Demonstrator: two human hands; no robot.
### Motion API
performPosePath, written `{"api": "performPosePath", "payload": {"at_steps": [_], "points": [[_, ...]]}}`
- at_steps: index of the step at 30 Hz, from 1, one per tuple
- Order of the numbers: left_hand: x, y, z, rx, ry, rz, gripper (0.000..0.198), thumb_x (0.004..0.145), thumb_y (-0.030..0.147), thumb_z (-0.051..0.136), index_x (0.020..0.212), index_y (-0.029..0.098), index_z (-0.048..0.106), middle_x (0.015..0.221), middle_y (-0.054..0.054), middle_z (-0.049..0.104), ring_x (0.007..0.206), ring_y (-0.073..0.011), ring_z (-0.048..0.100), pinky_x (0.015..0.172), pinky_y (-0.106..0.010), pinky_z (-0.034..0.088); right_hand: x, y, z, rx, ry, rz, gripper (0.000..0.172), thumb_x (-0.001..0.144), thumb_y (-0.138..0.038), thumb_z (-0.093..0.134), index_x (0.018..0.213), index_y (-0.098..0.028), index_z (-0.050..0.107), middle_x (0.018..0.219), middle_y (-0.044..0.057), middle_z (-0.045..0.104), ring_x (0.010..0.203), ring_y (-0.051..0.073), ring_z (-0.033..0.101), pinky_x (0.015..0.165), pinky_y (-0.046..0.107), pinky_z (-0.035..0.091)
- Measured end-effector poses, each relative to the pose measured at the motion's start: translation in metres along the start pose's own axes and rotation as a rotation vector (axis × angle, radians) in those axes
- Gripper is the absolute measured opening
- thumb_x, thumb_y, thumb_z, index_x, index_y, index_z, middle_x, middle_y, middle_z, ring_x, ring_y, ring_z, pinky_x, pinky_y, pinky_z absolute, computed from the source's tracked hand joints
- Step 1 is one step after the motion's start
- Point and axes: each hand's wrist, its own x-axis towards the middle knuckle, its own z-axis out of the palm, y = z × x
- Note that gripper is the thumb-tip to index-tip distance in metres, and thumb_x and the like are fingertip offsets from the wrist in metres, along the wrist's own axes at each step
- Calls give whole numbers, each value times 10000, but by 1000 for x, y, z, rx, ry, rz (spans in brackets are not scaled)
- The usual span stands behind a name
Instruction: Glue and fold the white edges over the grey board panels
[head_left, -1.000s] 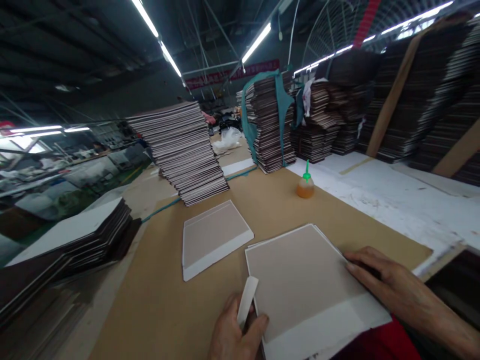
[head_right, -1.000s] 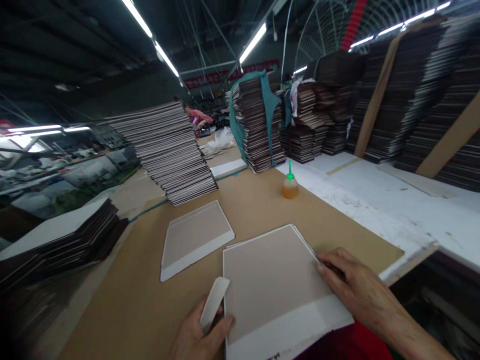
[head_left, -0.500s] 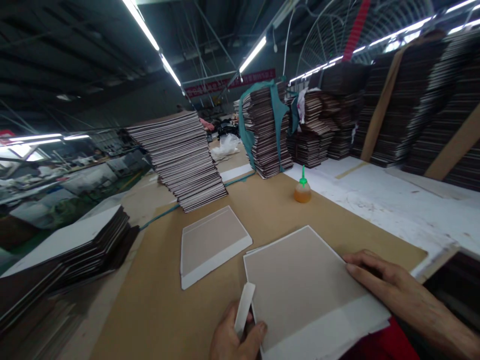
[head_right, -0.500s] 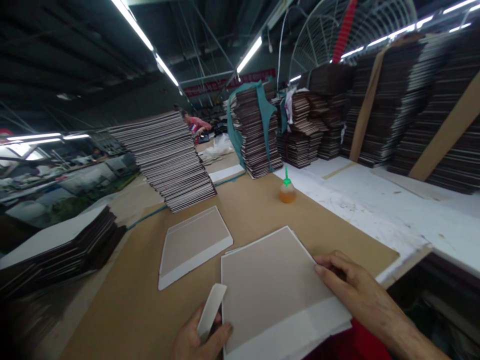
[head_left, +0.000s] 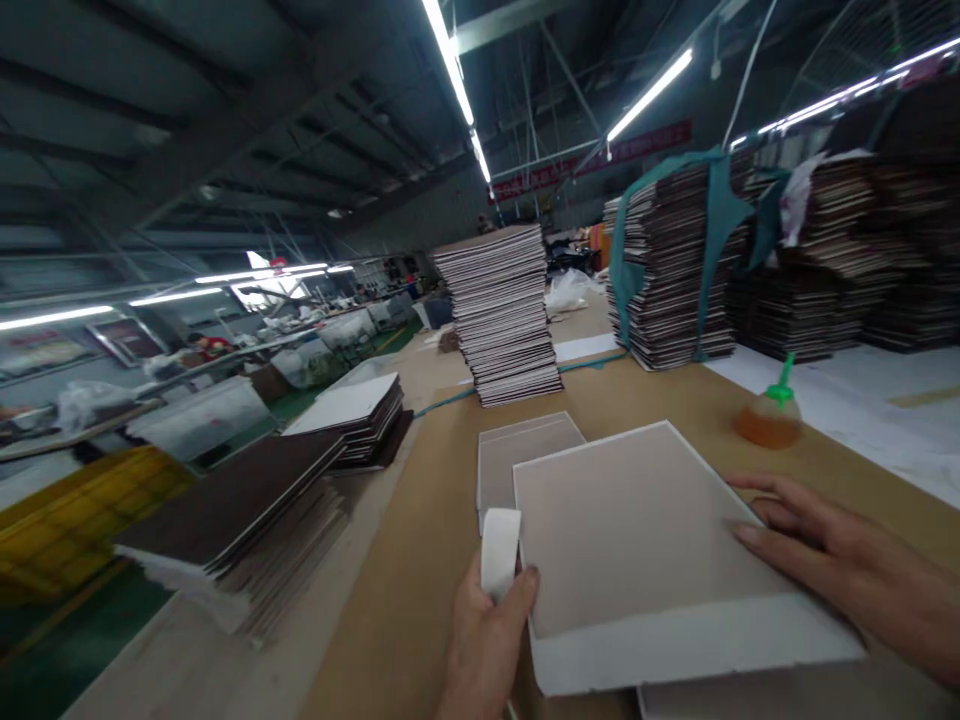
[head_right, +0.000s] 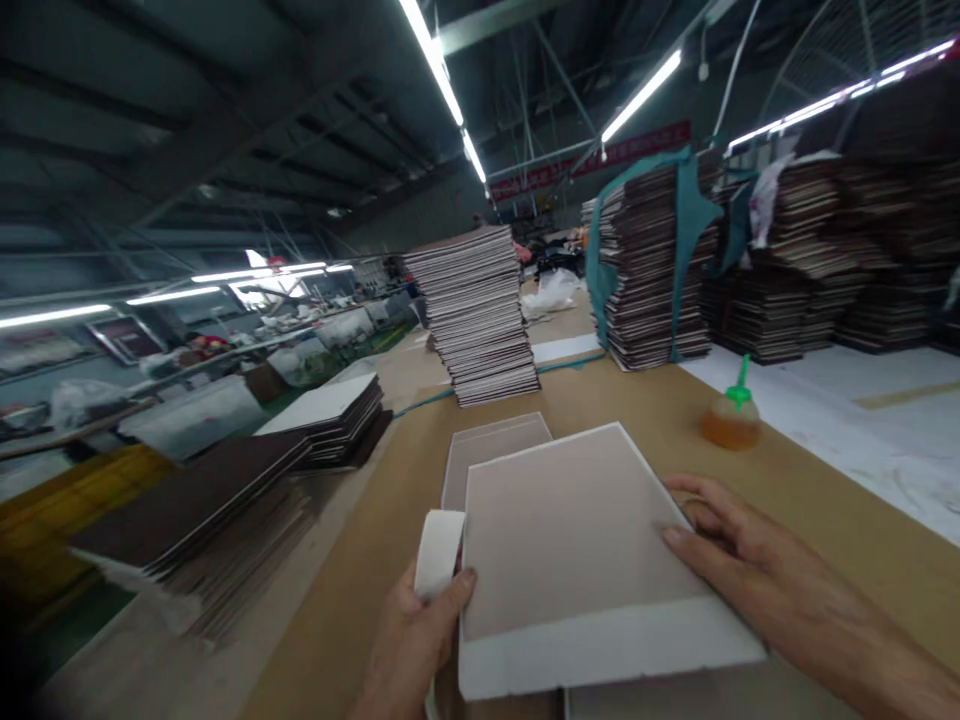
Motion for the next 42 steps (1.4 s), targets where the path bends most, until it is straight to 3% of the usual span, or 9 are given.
{"api": "performPosePath", "payload": {"at_steps": [4,10,16,22,26,30,35,38,42], "points": [[37,20,-27,145,93,45,467,629,407,736,1001,130,677,804,-68,727,715,-221,667,646,-285,516,55,-40,45,171,-293,39,512,810,-450,541,1253,-217,433,1111,92,724,882,250,710,671,329,560],[83,19,-38,214,118,40,245,630,251,674,851,145,677,670,-28,673,644,-185,636,566,-233,468,110,-44,96,-68,-290,37,301,868,-219,452,1165,-180,484,1076,77,728,879,182,702,713,275,512],[92,12,-35,250,123,7,128,651,148,617,775,165,643,512,42,533,490,-115,506,495,-192,380,123,-24,106,-342,-227,13,285,863,-222,504,1136,-167,565,1056,93,716,951,221,675,786,298,472],[93,18,-30,293,134,3,132,648,153,617,777,159,642,521,40,529,471,-112,479,475,-197,346,122,-29,106,-493,-191,-93,259,855,-254,510,1082,-180,609,1000,92,715,911,225,668,781,301,469],[84,27,-33,348,144,14,222,659,236,661,863,147,663,605,13,605,549,-144,540,508,-211,369,108,-38,84,-570,-151,-205,180,840,-305,529,850,-174,653,977,134,676,930,265,632,832,352,441],[52,29,-36,410,107,28,332,707,404,689,919,148,688,736,-20,679,708,-186,606,602,-225,415,76,-22,26,-574,-132,-194,259,881,-389,476,878,-203,656,931,79,680,865,220,618,783,325,449],[-14,14,-9,541,-300,18,291,760,411,621,890,164,705,790,-37,704,763,-225,627,681,-263,456,1,40,-47,-458,-37,15,366,878,-509,473,1006,-231,674,1023,53,712,910,251,641,794,378,498],[-38,7,21,553,-419,68,262,758,308,605,966,182,700,946,-48,715,903,-233,637,816,-269,459,-45,69,-61,-375,33,119,413,882,-569,480,1050,-241,668,1057,59,709,953,266,646,848,403,508],[-41,4,46,569,-419,24,260,776,298,586,991,189,683,965,-53,719,926,-239,647,824,-278,448,-82,75,-51,-350,70,103,405,919,-550,460,1093,-244,661,1065,62,706,983,260,643,877,378,511]]}}
